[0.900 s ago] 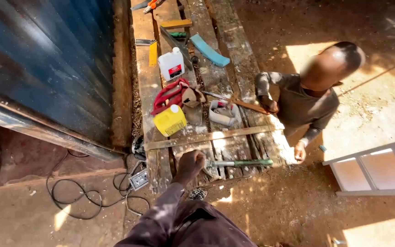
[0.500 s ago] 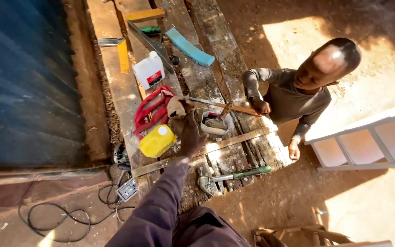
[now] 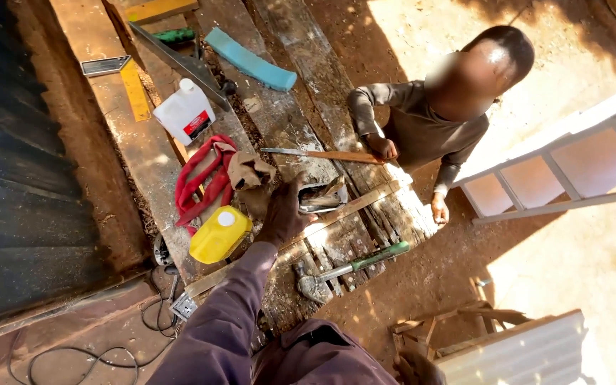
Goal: Applying varnish or a similar liquid coating to the edges and surface of a wooden panel using a handheld brush.
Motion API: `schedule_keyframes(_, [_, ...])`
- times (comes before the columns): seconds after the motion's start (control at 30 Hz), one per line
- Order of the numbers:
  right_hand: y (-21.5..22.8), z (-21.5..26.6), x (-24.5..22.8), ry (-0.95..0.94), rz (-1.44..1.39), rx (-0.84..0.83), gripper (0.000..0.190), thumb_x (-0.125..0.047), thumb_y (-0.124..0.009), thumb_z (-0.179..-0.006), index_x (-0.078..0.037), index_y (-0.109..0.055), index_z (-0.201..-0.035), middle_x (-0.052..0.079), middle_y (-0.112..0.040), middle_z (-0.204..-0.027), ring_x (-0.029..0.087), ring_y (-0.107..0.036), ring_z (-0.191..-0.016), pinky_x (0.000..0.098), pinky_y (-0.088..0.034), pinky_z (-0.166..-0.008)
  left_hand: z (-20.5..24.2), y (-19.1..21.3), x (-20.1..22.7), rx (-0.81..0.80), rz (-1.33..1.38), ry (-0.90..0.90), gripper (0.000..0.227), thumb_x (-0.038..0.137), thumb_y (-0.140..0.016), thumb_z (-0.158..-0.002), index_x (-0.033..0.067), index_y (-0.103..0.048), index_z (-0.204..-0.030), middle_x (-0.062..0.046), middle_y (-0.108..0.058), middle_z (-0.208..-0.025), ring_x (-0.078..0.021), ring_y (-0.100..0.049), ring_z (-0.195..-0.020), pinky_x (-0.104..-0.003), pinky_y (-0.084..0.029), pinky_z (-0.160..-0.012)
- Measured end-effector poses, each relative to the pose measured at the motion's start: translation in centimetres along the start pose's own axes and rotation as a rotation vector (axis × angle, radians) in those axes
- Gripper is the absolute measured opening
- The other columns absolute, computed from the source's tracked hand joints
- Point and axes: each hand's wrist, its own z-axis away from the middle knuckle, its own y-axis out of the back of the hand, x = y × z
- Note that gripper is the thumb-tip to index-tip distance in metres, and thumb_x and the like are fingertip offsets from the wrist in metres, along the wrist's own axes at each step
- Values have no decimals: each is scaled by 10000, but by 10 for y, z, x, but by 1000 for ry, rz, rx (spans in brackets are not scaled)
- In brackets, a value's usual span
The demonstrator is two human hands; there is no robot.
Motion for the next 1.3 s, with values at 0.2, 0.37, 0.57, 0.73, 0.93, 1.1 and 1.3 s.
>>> schedule_keyframes(0.2, [-8, -30, -132, 302, 230, -80, 306, -457, -570, -940, -187, -700, -1000, -4, -799, -651, 123, -777, -520, 291, -653, -456, 14, -6, 6, 52, 17, -100, 643, 3, -790, -685, 34, -483, -1250, -146, -631, -1005, -266, -628, -881, -363, -615, -764])
schedule_keyframes(0.37, [5, -47, -241, 526, 177, 23, 201, -328, -559, -982, -162, -640, -1059, -11, -726, -684, 56, -540, -419, 223, -487, -342, 22, 32, 47, 180, -31, -378, 737, 146, -912, -766, 2, -492, -1355, -220, -676, -1212, -326, -720, -1032, -422, -640, -879])
schedule_keyframes(0.57, [2, -39, -325, 597, -129, 151, 745, -166, -886, -772, -47, -567, -1435, 193, -777, -861, 257, -681, -598, 355, -505, -516, 58, 26, 70, 89, 160, -358, 657, 206, -924, -697, 85, -616, -1264, -161, -713, -1171, -353, -693, -1131, -470, -520, -1029])
schedule_keyframes(0.73, [-2, -21, -339, 811, -58, 35, 399, -255, -912, -751, -145, -807, -1121, 202, -791, -798, 389, -773, -695, 444, -566, -556, 82, 31, 81, -33, 157, -394, 703, 120, -899, -673, 99, -592, -1305, -207, -704, -1141, -393, -687, -1116, -525, -511, -1030])
schedule_keyframes(0.93, [11, -5, -314, 764, -95, 117, 172, -217, -882, -766, -164, -860, -928, 133, -775, -725, 292, -756, -620, 396, -573, -556, 93, 28, 90, -64, 155, -448, 759, 41, -885, -592, 64, -598, -1294, -199, -676, -1187, -411, -673, -1137, -519, -542, -1005])
schedule_keyframes(1.1, [22, 10, -296, 724, -83, 178, 195, -246, -882, -747, -200, -861, -935, 100, -750, -692, 241, -729, -593, 357, -551, -547, 92, 20, 87, -54, 95, -526, 751, 21, -854, -583, 53, -614, -1295, -170, -680, -1196, -374, -669, -1154, -494, -511, -1043])
schedule_keyframes(1.3, [25, 33, -289, 705, -226, 242, 161, -160, -882, -719, -123, -857, -874, 162, -730, -625, 240, -745, -553, 355, -536, -476, 88, 28, 110, 39, -7, -667, 698, 30, -784, -562, 84, -638, -1243, -119, -694, -1198, -311, -673, -1170, -447, -490, -1055])
